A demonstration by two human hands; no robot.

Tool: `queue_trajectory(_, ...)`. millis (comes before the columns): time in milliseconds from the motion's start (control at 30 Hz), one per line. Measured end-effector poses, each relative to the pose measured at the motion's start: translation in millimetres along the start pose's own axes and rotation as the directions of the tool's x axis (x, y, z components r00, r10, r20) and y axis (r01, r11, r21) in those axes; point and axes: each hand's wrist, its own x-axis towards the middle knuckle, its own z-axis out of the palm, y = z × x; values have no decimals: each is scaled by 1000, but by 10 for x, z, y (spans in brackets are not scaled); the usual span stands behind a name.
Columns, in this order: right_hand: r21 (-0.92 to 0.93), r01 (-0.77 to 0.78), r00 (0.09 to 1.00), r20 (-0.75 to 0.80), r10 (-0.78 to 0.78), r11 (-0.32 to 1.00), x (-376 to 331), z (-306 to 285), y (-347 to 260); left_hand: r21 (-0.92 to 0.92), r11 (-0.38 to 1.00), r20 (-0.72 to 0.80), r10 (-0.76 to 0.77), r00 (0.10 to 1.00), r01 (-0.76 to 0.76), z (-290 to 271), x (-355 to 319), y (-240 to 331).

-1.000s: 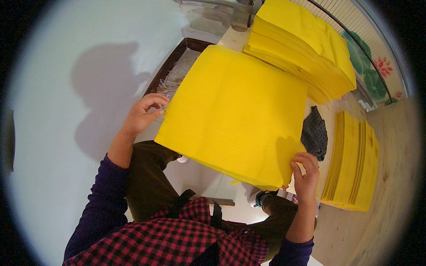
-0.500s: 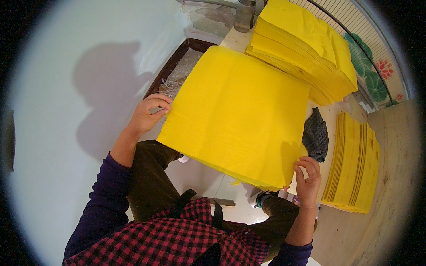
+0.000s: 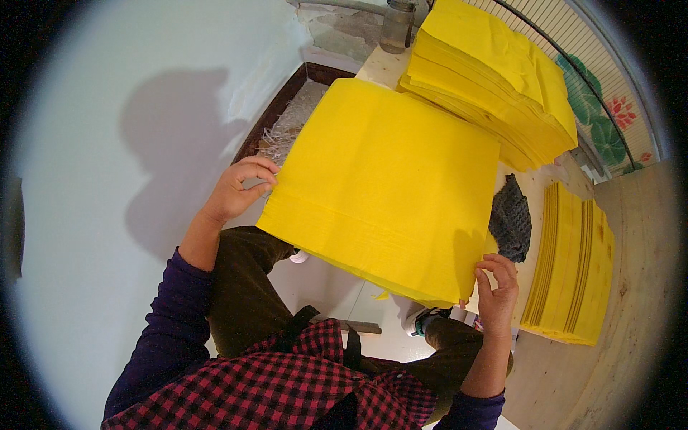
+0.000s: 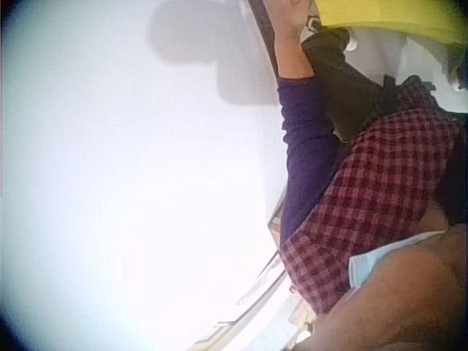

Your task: The person folds yellow sheets one by one on a low table, aligning edges and pressing creases, then stacks the folded sheets. The person repeats this process throughout the clip.

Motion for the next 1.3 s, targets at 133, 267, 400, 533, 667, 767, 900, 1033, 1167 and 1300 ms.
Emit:
queue_trajectory(133,9,3,1000,-9,-3,1000,-6,-7,16,-95,989,-69,-123,990,116,-12,-14,-28)
queue_trajectory(267,17,-7,1000,-20,8,1000,-16,-11,22,-73,955,-86,-293,952,287,8,-3,-41)
queue_trajectory(400,33,-46,999,-16,46,998,-30,-10,17,-60,914,-54,-405,913,402,47,3,-30)
queue_trajectory(533,22,-23,1000,-20,24,999,-38,-11,7,17,936,-16,-352,936,352,76,22,-38)
queue_trajectory(667,22,-22,1000,-20,23,1000,-45,-7,9,-43,928,-3,-370,929,369,95,15,-38)
queue_trajectory(767,38,-30,999,-21,31,999,-46,-7,14,-39,932,-9,-362,932,361,92,19,-15)
queue_trajectory(900,65,-34,999,-19,36,997,-32,-16,-37,-149,922,-20,-363,932,356,95,31,34)
queue_trajectory(1033,65,17,1000,-12,-16,998,-27,31,-234,-392,829,4,-432,902,399,94,50,71)
queue_trajectory(1167,80,119,992,31,-121,990,54,171,-534,-452,800,19,-433,901,394,92,76,95)
queue_trajectory(1300,48,263,963,51,-266,964,180,419,-876,-522,765,19,-431,902,377,103,103,121)
